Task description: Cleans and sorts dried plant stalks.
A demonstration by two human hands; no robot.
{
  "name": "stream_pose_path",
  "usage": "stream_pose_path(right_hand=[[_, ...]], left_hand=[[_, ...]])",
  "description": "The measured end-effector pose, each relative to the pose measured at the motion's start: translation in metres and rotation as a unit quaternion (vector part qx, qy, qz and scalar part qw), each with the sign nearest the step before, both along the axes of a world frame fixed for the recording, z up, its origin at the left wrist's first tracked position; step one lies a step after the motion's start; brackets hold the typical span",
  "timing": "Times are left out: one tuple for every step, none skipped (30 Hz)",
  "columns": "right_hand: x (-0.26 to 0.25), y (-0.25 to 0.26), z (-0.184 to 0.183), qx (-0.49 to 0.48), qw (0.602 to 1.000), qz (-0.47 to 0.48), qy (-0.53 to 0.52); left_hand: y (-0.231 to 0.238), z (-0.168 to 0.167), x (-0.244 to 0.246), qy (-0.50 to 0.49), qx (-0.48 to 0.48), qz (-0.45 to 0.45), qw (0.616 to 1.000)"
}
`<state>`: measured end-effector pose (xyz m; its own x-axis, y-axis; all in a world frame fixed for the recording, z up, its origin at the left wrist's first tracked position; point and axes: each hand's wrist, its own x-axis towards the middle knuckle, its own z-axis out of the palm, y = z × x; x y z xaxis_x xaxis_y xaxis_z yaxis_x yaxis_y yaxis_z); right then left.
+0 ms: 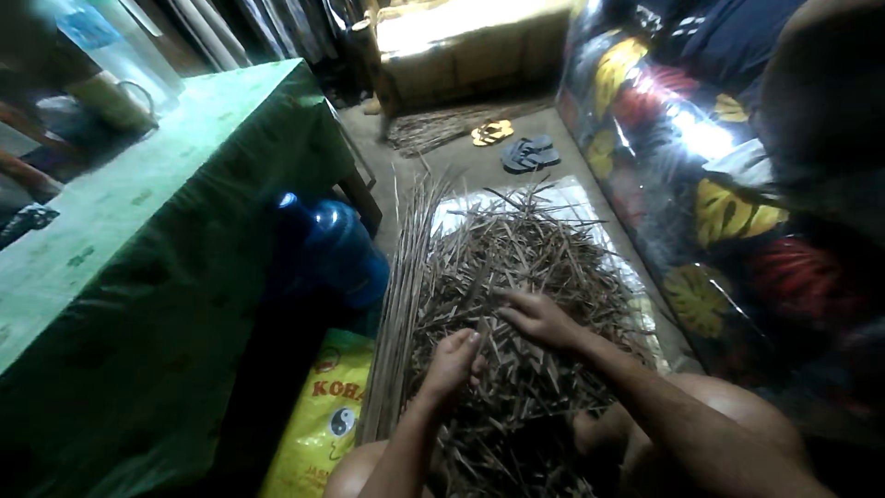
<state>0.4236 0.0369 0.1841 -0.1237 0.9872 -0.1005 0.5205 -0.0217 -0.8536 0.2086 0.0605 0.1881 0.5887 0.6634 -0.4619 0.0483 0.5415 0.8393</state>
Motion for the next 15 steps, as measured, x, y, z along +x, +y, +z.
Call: stream_pose_path(right_hand=[[-0.006,-0.001,0.000,-0.003,1.000,0.009,-0.002],[-0.009,-0.001,0.000,-0.006,1.000,0.009,0.000],[-0.010,-0.001,-0.001,-0.011,1.000,0.004,0.003],[-0.010,-0.001,-0.002,-0.010,1.000,-0.002,0.002],[-0.010,-0.001,-0.004,0.000,1.000,-0.007,-0.005],[-0.010,-0.001,-0.005,0.017,1.000,-0.012,-0.020],[-0.010,-0.002,-0.006,0.033,0.999,-0.020,-0.036],[-0.011,-0.002,-0.008,0.048,0.997,-0.031,-0.049],[-0.010,-0.001,-0.010,0.062,0.996,-0.046,-0.051],[-0.006,0.002,-0.011,0.064,0.995,-0.062,-0.045],[-0.001,0.004,-0.012,0.060,0.994,-0.082,-0.037],[0.005,0.007,-0.013,0.053,0.992,-0.107,-0.028],[0.012,0.011,-0.012,0.043,0.990,-0.132,-0.014],[0.020,0.014,-0.011,0.028,0.988,-0.154,0.007],[0.026,0.017,-0.010,0.012,0.984,-0.174,0.032]], left_hand=[[0.000,0.000,0.000,0.003,0.007,-0.003,1.000],[0.000,0.000,0.000,0.005,0.014,-0.008,1.000],[-0.001,0.000,0.000,0.005,0.019,-0.011,1.000],[-0.001,-0.001,0.000,0.004,0.020,-0.013,1.000],[-0.001,-0.002,0.000,0.002,0.018,-0.014,1.000],[-0.001,-0.002,0.000,0.002,0.018,-0.017,1.000],[-0.001,-0.002,-0.001,0.003,0.019,-0.019,1.000],[-0.001,0.000,-0.001,0.006,0.024,-0.024,0.999],[-0.002,0.000,-0.001,0.010,0.030,-0.028,0.999],[-0.004,0.001,-0.001,0.014,0.034,-0.032,0.999],[-0.005,0.001,-0.001,0.016,0.037,-0.038,0.998],[-0.006,0.000,-0.001,0.016,0.038,-0.043,0.998],[-0.007,-0.001,-0.002,0.016,0.036,-0.048,0.998],[-0.007,-0.001,-0.003,0.014,0.033,-0.054,0.998],[-0.007,-0.002,-0.004,0.011,0.029,-0.059,0.998]])
